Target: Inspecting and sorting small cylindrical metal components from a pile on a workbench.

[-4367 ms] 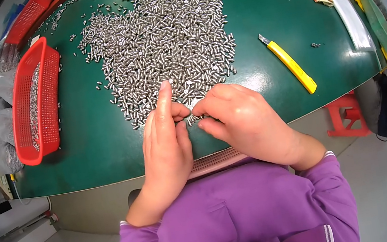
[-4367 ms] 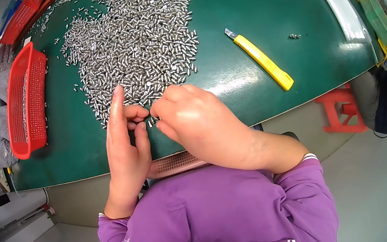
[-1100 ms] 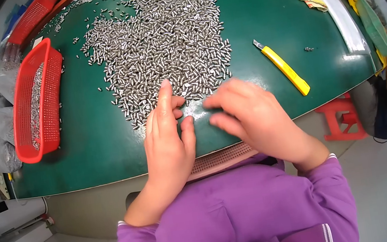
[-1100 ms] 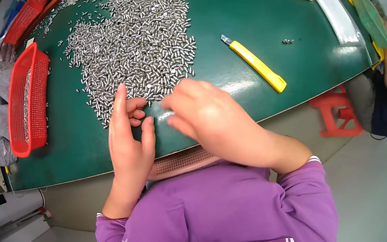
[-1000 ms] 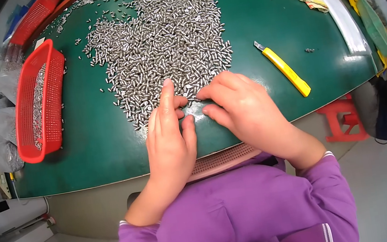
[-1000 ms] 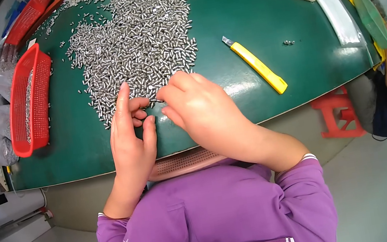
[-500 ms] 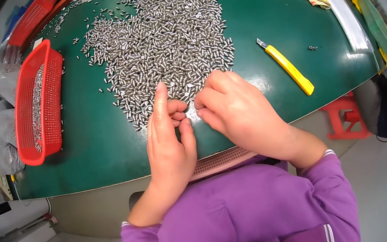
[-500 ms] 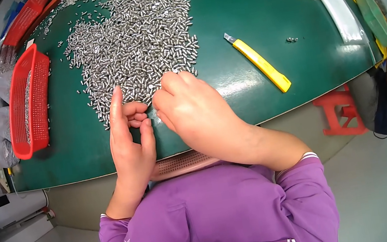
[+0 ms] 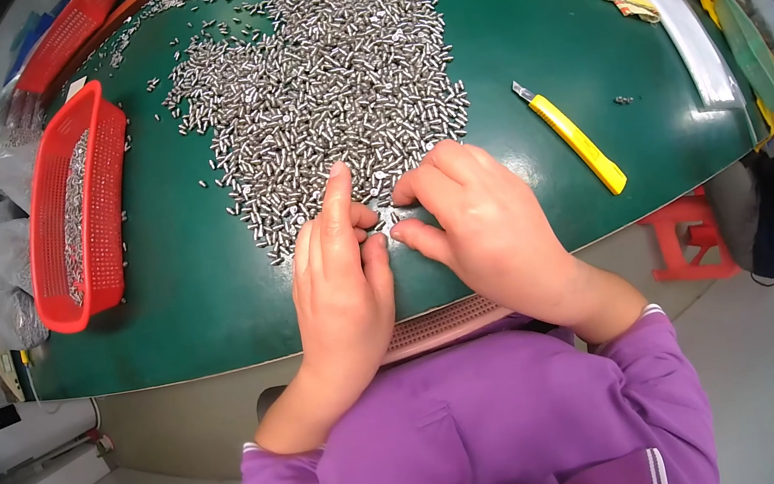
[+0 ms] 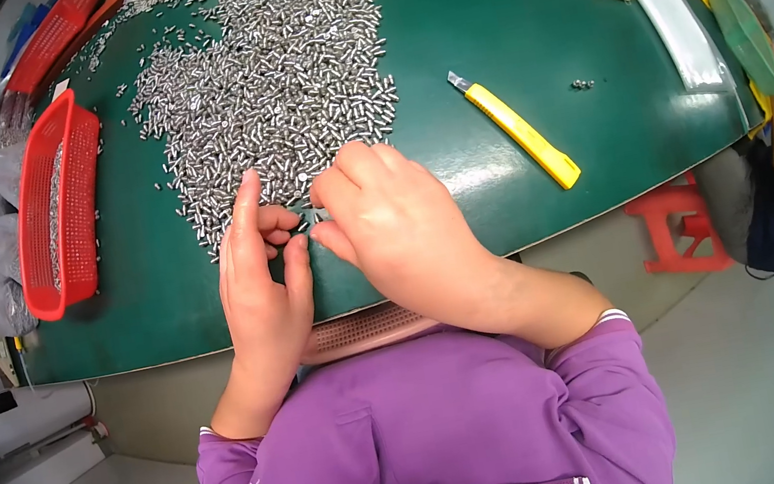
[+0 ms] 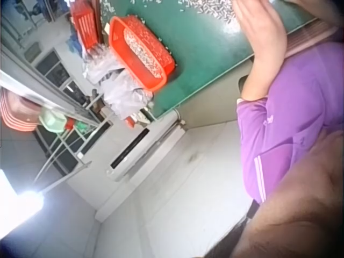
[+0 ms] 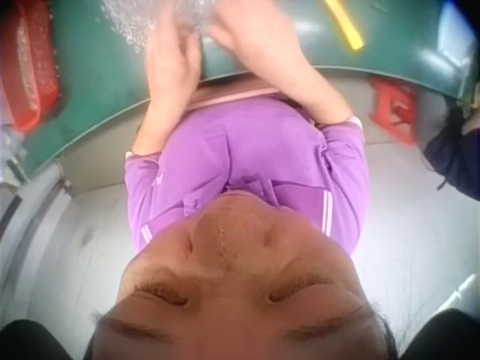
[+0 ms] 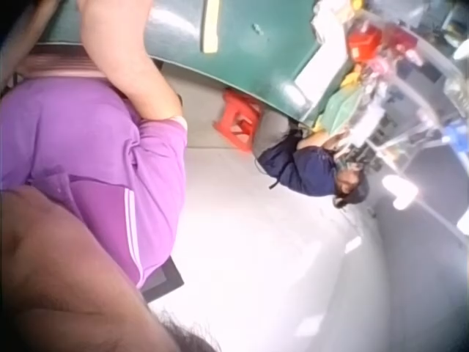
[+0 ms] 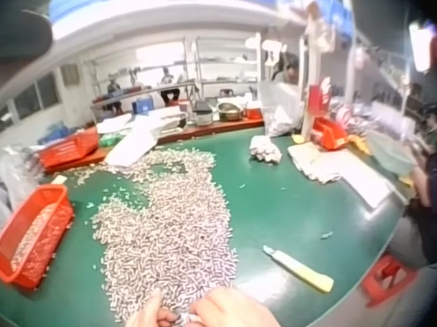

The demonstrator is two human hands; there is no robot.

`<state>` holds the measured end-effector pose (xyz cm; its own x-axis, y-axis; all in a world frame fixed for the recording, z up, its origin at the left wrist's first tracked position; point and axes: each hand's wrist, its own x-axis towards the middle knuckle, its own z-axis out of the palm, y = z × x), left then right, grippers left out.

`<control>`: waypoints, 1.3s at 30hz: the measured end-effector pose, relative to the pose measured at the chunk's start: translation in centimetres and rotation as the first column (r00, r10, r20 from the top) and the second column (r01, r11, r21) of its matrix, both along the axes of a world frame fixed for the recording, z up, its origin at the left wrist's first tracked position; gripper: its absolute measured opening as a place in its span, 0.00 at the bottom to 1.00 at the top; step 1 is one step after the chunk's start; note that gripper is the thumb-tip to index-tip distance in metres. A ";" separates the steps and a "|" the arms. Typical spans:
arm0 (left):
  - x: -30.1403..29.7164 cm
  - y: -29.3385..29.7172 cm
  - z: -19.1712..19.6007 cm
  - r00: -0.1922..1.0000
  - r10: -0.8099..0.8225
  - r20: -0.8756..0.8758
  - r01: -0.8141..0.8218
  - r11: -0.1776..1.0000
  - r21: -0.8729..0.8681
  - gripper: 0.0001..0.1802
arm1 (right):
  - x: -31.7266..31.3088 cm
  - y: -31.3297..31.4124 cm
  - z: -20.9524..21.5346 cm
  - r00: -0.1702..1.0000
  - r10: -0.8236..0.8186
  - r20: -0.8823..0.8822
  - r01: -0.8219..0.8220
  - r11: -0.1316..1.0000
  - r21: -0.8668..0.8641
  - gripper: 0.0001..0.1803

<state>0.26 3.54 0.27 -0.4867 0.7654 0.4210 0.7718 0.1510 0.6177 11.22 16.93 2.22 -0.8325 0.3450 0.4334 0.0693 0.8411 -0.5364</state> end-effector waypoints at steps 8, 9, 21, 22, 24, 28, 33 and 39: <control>-0.2 0.2 0.2 0.999 -0.049 -0.012 0.049 0.999 0.012 0.42 | 0.0 0.1 -0.3 0.998 0.056 -0.006 -0.056 0.998 -0.030 0.09; -0.2 0.1 0.2 0.999 -0.048 -0.011 0.048 0.999 0.011 0.42 | 0.1 0.2 -0.5 0.998 0.066 -0.018 -0.067 0.997 -0.034 0.08; 0.1 -0.4 0.3 0.995 -0.079 0.064 0.077 0.997 0.031 0.43 | 0.6 0.2 -0.5 0.991 0.128 -0.042 -0.130 0.989 -0.073 0.07; 0.0 -0.4 0.2 0.994 -0.083 0.072 0.081 0.996 0.031 0.43 | 0.6 0.2 -0.4 0.989 0.139 -0.043 -0.141 0.987 -0.070 0.07; -0.1 -0.6 0.1 0.993 -0.085 0.079 0.082 0.996 0.030 0.43 | 0.5 0.0 0.1 0.989 0.147 -0.027 -0.149 0.982 -0.115 0.12; -0.2 -0.7 -0.5 0.983 -0.107 0.152 0.101 0.994 0.042 0.44 | 0.2 -0.3 0.6 0.988 0.150 -0.022 -0.151 0.969 -0.195 0.20; 0.1 -0.6 -0.1 0.980 -0.074 0.185 0.066 0.997 0.044 0.45 | 0.3 -0.6 0.2 0.989 0.136 -0.057 -0.145 0.966 -0.213 0.20; 0.1 -0.8 0.0 0.987 -0.070 0.142 0.067 0.997 0.030 0.45 | 0.5 -0.3 -0.1 0.988 0.150 -0.025 -0.152 0.979 -0.136 0.16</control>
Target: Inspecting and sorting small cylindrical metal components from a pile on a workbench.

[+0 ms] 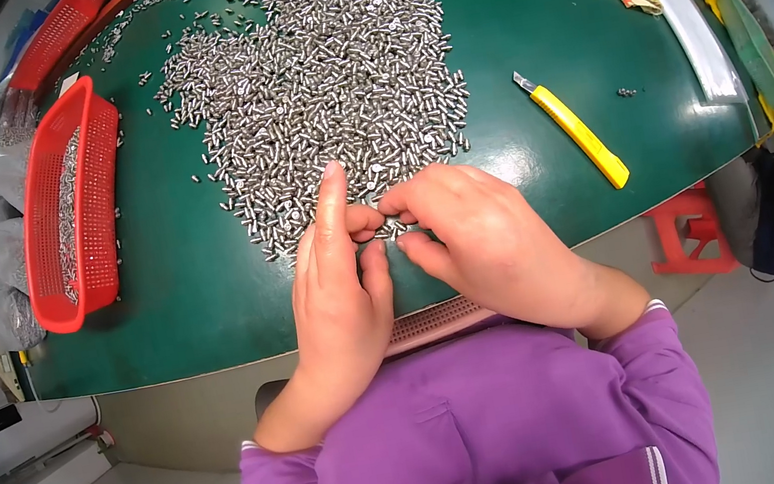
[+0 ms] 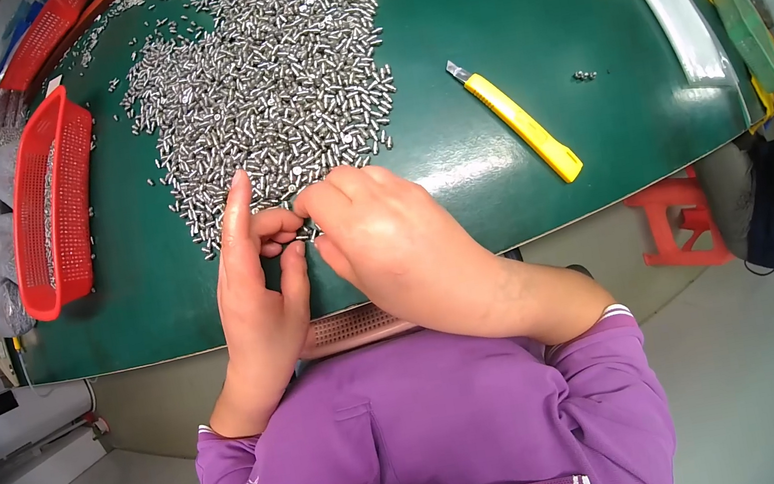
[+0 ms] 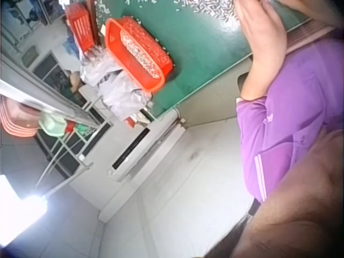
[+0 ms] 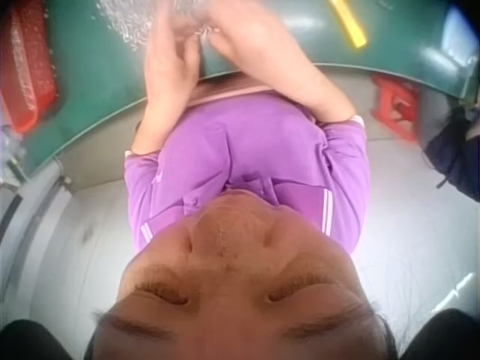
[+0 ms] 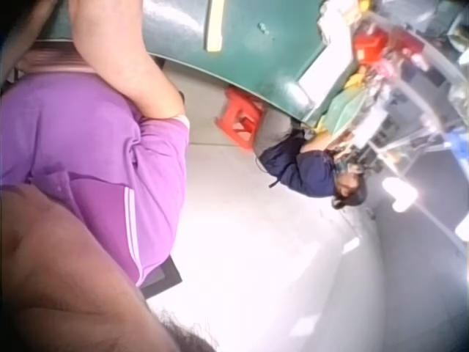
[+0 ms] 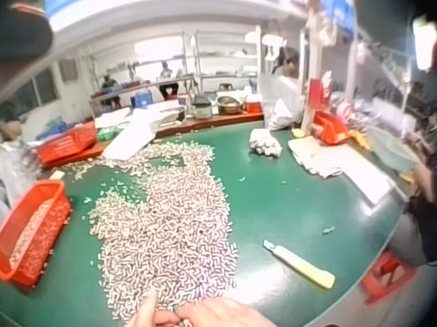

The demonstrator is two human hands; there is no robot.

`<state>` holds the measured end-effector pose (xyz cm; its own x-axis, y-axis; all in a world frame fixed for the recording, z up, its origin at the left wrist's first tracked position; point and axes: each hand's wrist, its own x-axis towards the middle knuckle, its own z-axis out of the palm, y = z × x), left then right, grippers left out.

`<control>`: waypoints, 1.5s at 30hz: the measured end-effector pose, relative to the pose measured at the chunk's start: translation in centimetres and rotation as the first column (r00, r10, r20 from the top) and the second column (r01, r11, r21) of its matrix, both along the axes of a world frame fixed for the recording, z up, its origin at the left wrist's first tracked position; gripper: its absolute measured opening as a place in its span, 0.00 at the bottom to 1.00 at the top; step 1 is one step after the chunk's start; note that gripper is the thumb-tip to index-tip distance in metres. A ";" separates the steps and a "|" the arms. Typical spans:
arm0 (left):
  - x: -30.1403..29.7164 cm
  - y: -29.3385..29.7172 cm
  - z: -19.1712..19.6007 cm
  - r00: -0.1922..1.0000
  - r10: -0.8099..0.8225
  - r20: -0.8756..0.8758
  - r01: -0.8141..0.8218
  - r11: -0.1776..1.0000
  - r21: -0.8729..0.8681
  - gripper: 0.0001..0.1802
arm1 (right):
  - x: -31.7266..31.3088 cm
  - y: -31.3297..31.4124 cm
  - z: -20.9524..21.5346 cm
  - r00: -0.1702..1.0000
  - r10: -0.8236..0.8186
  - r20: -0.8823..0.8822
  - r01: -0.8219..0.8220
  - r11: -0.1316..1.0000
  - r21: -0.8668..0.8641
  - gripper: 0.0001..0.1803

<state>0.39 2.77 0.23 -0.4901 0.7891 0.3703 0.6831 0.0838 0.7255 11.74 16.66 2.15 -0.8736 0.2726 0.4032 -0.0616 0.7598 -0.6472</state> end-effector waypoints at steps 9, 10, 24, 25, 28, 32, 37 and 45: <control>0.0 0.1 0.1 1.000 -0.001 0.008 0.002 1.000 -0.019 0.44 | 0.1 -0.7 0.4 0.993 -0.068 0.091 0.063 0.996 0.058 0.10; 0.0 0.1 0.1 1.000 0.002 -0.008 -0.002 1.000 -0.017 0.44 | 0.1 -0.8 0.3 0.997 -0.066 0.047 0.062 0.995 0.078 0.07; 0.1 -0.2 0.5 0.995 0.039 -0.093 -0.042 0.998 -0.038 0.44 | 0.4 -0.3 0.3 0.996 -0.052 0.076 0.050 0.999 0.017 0.13; 0.1 -0.3 0.7 0.995 0.046 -0.092 -0.051 0.997 -0.058 0.44 | 0.3 -0.3 0.3 0.997 -0.046 0.059 0.045 0.999 0.021 0.13; 0.3 -0.4 0.8 0.995 0.057 -0.085 -0.064 0.994 -0.084 0.45 | 0.2 -0.3 0.2 0.998 -0.038 0.045 0.037 0.999 0.015 0.13; 0.2 -0.4 1.0 0.999 0.044 -0.014 -0.045 0.994 -0.095 0.46 | 0.3 -0.2 0.4 0.999 -0.036 0.031 0.036 0.999 0.015 0.14; -0.4 -0.5 1.0 0.999 -0.005 0.052 0.009 0.997 -0.076 0.45 | 0.3 -0.2 0.5 0.997 -0.056 0.058 0.059 0.997 -0.052 0.12; -0.7 0.1 1.1 0.996 -0.030 0.082 0.036 0.997 -0.068 0.43 | -0.1 -0.4 0.6 0.992 -0.078 0.103 0.076 0.997 0.025 0.07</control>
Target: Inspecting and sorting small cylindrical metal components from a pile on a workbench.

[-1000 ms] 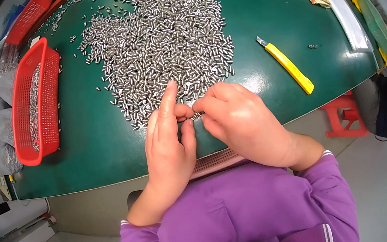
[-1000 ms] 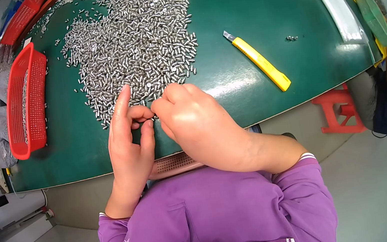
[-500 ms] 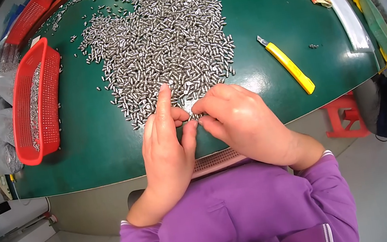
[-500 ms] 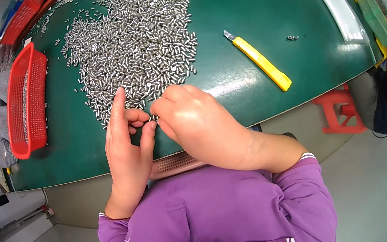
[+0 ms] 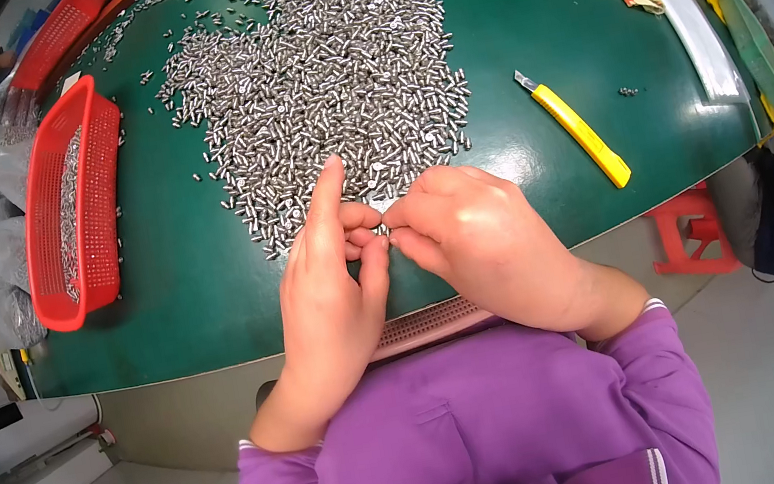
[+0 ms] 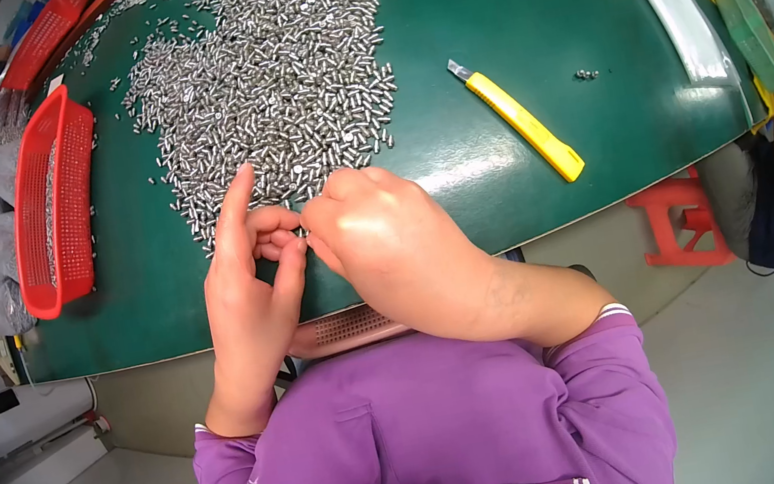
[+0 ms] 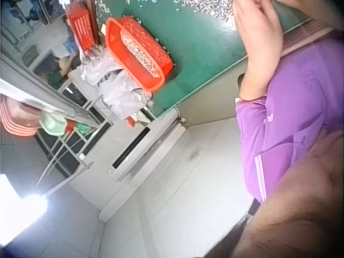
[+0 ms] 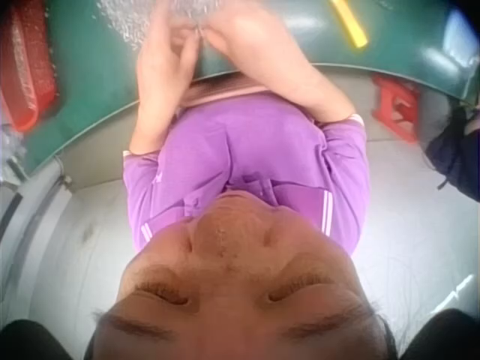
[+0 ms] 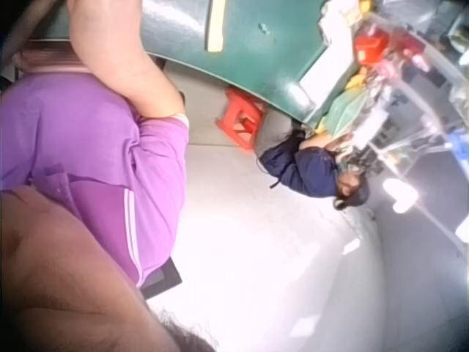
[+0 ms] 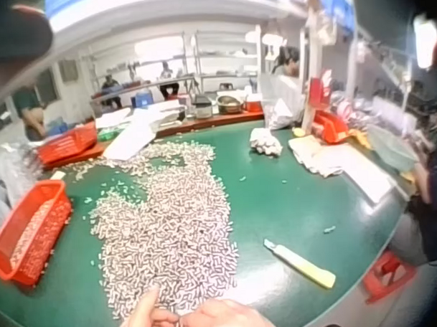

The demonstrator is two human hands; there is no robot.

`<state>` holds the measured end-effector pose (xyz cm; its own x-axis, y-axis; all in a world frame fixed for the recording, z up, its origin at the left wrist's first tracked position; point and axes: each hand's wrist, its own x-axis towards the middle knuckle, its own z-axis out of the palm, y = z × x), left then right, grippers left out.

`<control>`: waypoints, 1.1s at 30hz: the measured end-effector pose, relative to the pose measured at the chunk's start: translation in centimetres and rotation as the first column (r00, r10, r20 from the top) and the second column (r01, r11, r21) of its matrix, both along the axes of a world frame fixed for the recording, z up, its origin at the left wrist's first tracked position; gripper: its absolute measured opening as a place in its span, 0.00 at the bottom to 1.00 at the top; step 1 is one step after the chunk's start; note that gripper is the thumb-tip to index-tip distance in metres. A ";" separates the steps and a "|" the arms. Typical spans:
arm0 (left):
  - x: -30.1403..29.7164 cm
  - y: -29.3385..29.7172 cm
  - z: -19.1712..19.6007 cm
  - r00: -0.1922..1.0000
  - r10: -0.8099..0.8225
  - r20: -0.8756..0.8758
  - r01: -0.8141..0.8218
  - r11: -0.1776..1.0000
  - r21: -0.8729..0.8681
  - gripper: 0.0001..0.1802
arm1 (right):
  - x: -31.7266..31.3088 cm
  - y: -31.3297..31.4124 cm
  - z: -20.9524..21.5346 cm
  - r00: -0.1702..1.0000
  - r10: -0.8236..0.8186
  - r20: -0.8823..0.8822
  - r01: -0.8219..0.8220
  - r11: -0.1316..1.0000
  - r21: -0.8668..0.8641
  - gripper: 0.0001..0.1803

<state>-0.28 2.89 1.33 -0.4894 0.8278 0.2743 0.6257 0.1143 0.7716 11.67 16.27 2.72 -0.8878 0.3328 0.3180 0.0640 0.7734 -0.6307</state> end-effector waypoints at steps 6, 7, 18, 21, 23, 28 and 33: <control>-0.2 0.0 0.1 0.999 0.031 -0.010 -0.031 0.999 -0.021 0.41 | -0.1 0.1 -0.7 0.998 0.035 -0.048 -0.034 0.999 0.006 0.07; -0.2 0.0 0.1 0.999 0.023 -0.025 -0.024 1.000 -0.016 0.41 | -0.1 0.1 -0.9 0.995 0.059 -0.079 -0.059 0.998 0.003 0.06; 0.2 -0.5 -0.6 0.997 0.017 -0.080 -0.016 1.000 0.015 0.40 | -0.1 0.4 -0.9 0.993 0.048 -0.109 -0.053 0.998 -0.045 0.10; 0.2 -0.6 -0.5 0.997 0.019 -0.081 -0.019 1.000 -0.001 0.40 | -0.2 0.3 -0.7 0.996 0.046 -0.081 -0.050 0.997 -0.058 0.10; 0.2 -0.5 -0.2 0.996 0.016 -0.088 -0.017 1.000 -0.010 0.40 | -0.3 0.3 -0.7 0.998 0.036 -0.060 -0.041 0.997 -0.072 0.10; 0.2 -0.5 0.0 0.998 0.011 -0.068 -0.014 0.999 -0.032 0.40 | -0.3 0.2 -1.0 0.996 0.025 -0.087 -0.029 0.998 -0.052 0.10; 0.0 -0.5 0.2 0.999 -0.012 -0.047 0.010 0.999 -0.046 0.40 | -0.2 0.2 -1.0 0.996 0.030 -0.083 -0.036 0.997 -0.075 0.09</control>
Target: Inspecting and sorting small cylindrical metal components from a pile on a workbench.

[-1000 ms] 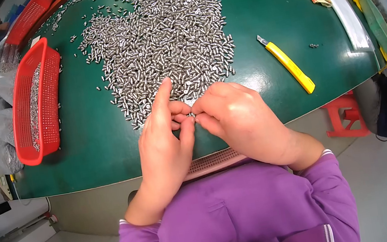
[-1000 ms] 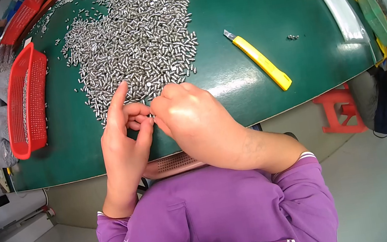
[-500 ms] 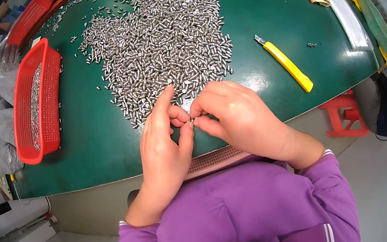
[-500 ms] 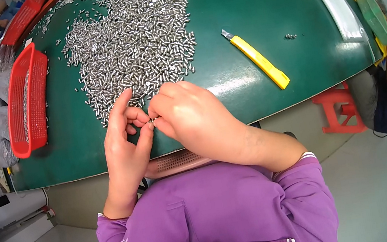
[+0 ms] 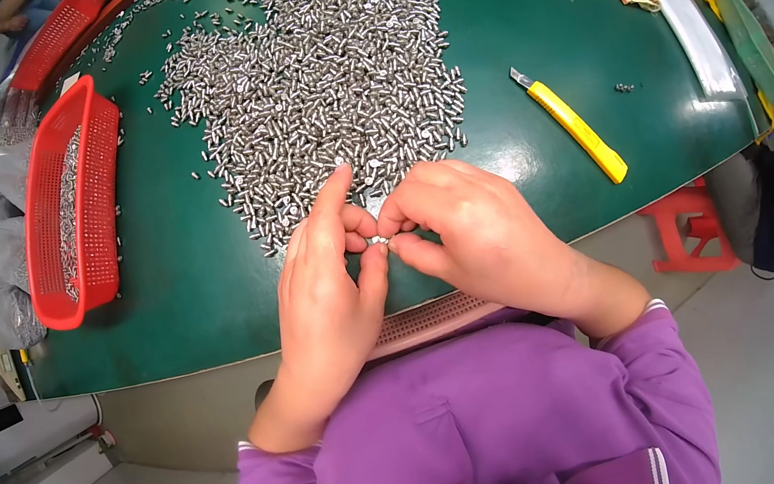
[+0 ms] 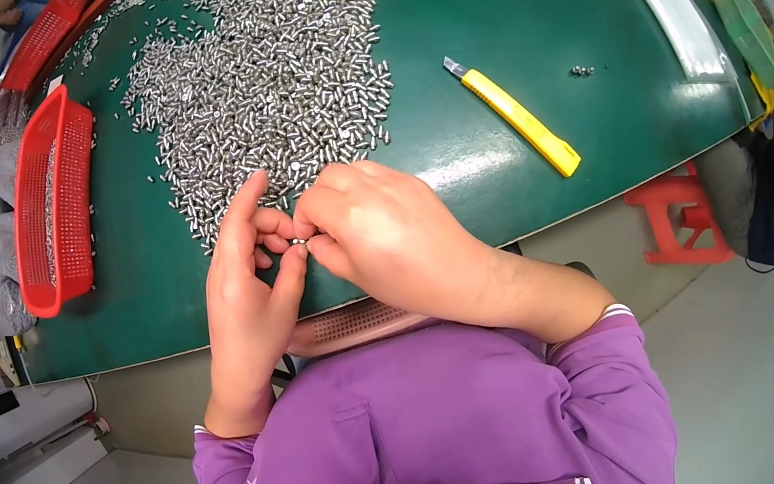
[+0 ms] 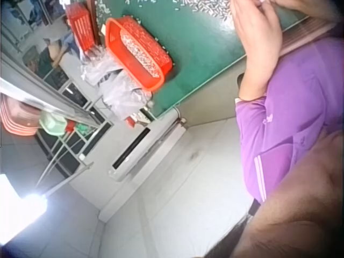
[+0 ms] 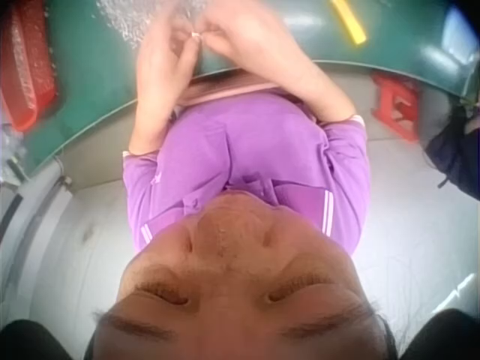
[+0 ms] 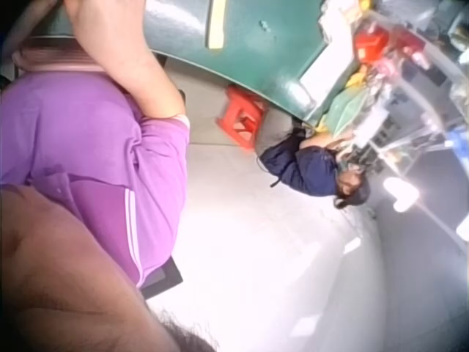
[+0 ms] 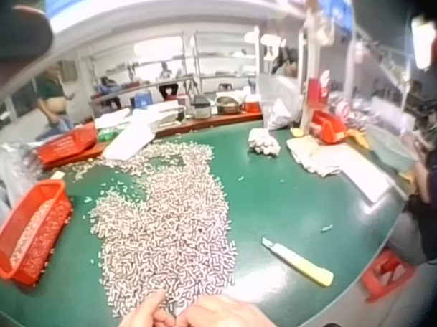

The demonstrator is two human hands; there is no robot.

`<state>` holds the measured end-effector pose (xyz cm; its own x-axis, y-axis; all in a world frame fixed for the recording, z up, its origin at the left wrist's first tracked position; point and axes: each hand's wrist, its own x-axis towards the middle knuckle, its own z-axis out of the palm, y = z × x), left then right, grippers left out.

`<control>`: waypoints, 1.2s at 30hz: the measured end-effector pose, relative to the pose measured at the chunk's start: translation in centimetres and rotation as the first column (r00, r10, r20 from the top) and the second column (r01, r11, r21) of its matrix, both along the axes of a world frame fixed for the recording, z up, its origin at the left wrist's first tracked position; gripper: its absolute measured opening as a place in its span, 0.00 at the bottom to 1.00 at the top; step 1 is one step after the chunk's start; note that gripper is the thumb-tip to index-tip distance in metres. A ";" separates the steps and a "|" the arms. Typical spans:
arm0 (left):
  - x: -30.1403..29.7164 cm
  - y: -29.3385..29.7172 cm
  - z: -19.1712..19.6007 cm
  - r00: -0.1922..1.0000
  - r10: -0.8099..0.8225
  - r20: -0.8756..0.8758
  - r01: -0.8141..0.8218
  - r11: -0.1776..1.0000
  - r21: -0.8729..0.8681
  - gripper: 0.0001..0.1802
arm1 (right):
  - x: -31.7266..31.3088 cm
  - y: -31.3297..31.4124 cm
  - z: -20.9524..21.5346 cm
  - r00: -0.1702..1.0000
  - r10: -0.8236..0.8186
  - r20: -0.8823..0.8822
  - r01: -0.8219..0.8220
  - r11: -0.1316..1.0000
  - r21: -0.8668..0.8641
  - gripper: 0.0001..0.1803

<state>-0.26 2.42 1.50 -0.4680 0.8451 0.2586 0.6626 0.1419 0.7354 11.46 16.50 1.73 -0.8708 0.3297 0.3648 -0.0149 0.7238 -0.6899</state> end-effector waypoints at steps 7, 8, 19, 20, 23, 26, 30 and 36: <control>0.1 -0.3 -0.6 1.000 0.009 0.009 -0.010 0.999 0.031 0.40 | 0.0 0.3 0.3 0.999 0.026 0.036 -0.025 1.000 -0.015 0.09; 0.1 -0.4 -0.7 1.000 0.014 0.008 -0.014 0.999 0.036 0.40 | 0.0 0.3 0.3 0.999 0.026 0.036 -0.026 1.000 -0.015 0.09; 0.3 -0.4 -1.3 1.000 0.022 -0.018 -0.020 0.996 0.082 0.42 | 0.7 0.2 1.1 0.995 0.012 0.095 -0.020 0.997 0.078 0.09; 0.3 -0.4 -1.3 0.999 0.025 -0.022 -0.023 0.996 0.086 0.42 | 0.7 0.1 1.1 0.995 0.013 0.095 -0.021 0.997 0.079 0.09; 0.3 -0.5 -1.5 0.999 0.024 -0.023 -0.021 0.993 0.120 0.42 | 0.9 0.0 1.1 0.997 -0.013 0.078 0.005 0.995 0.098 0.09; 0.3 -0.6 -1.6 0.999 0.026 -0.041 -0.021 0.992 0.123 0.42 | 1.0 0.5 0.9 0.999 0.030 0.032 -0.032 0.997 0.074 0.08; 0.3 -0.6 -1.5 0.999 0.017 -0.048 -0.012 0.992 0.122 0.42 | 1.2 0.8 1.2 0.995 0.046 0.085 -0.055 0.992 0.109 0.09; 0.4 -0.7 -1.5 0.999 0.026 -0.042 -0.021 0.992 0.121 0.42 | 1.2 0.6 1.1 0.998 0.007 0.056 -0.011 0.997 0.074 0.10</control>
<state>0.17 1.73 0.00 -0.4734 0.7955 0.3783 0.6916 0.0697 0.7190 12.64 17.14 2.85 -0.8932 0.2958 0.3387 0.0154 0.7730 -0.6343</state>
